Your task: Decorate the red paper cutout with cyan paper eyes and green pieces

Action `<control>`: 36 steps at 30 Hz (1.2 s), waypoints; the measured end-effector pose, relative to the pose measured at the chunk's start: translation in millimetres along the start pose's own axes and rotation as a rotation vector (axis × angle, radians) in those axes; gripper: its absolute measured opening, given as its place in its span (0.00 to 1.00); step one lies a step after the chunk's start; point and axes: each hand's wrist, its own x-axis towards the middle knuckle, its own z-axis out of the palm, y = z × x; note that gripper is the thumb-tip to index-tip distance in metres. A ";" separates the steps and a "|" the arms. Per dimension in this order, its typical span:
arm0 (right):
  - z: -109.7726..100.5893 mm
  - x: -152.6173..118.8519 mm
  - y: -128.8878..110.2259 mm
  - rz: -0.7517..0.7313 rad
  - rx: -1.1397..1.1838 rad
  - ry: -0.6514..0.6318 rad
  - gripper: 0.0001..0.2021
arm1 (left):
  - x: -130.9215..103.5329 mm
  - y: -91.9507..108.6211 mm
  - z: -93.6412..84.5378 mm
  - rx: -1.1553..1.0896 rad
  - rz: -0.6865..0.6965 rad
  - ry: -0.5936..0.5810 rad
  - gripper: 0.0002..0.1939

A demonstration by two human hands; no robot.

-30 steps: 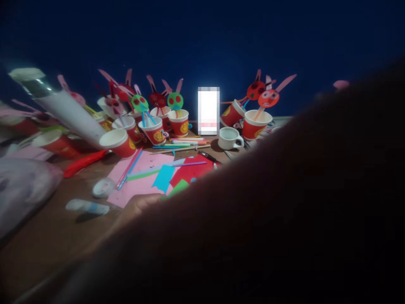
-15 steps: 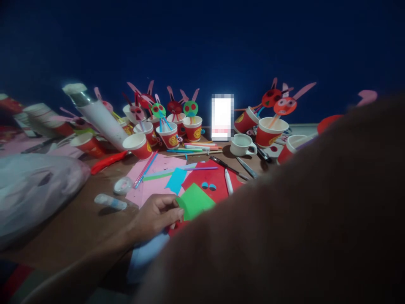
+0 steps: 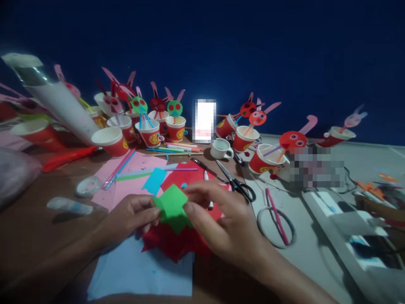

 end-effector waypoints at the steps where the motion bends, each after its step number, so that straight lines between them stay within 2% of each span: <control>1: 7.2 5.2 1.7 0.018 -0.001 -0.040 0.07 | 0.2 -0.1 0.1 -0.010 0.002 -0.006 0.14; 4: 28.5 8.0 10.4 0.009 -0.004 -0.163 0.05 | 0.8 -0.3 0.2 -0.022 0.001 -0.027 0.14; 8: 44.9 -0.1 26.0 -0.181 -0.004 -0.126 0.06 | 2.0 -2.8 0.2 -0.026 -0.045 -0.047 0.15; 14: 48.2 -2.9 33.7 -0.453 -0.188 -0.040 0.08 | 3.1 -9.5 0.3 -0.084 -0.092 -0.082 0.15; 19: 49.4 -3.2 32.7 -0.580 -0.356 -0.117 0.08 | 3.4 -10.3 3.1 -0.108 -0.120 -0.106 0.16; 25: 48.5 -3.4 31.8 -0.608 -0.380 -0.076 0.06 | 6.3 -4.2 0.7 -0.090 -0.089 -0.100 0.18; 29: 53.1 -1.3 34.2 -0.528 -0.438 -0.019 0.05 | 3.8 4.3 -11.8 -0.011 -0.002 0.096 0.18; 32: 61.9 -1.6 38.1 -0.482 -0.509 -0.016 0.06 | -4.9 10.4 -17.2 0.152 0.072 0.174 0.17; 36: 72.7 -6.0 42.6 -0.414 -0.550 -0.096 0.07 | -19.4 7.9 -10.9 0.493 0.254 0.147 0.12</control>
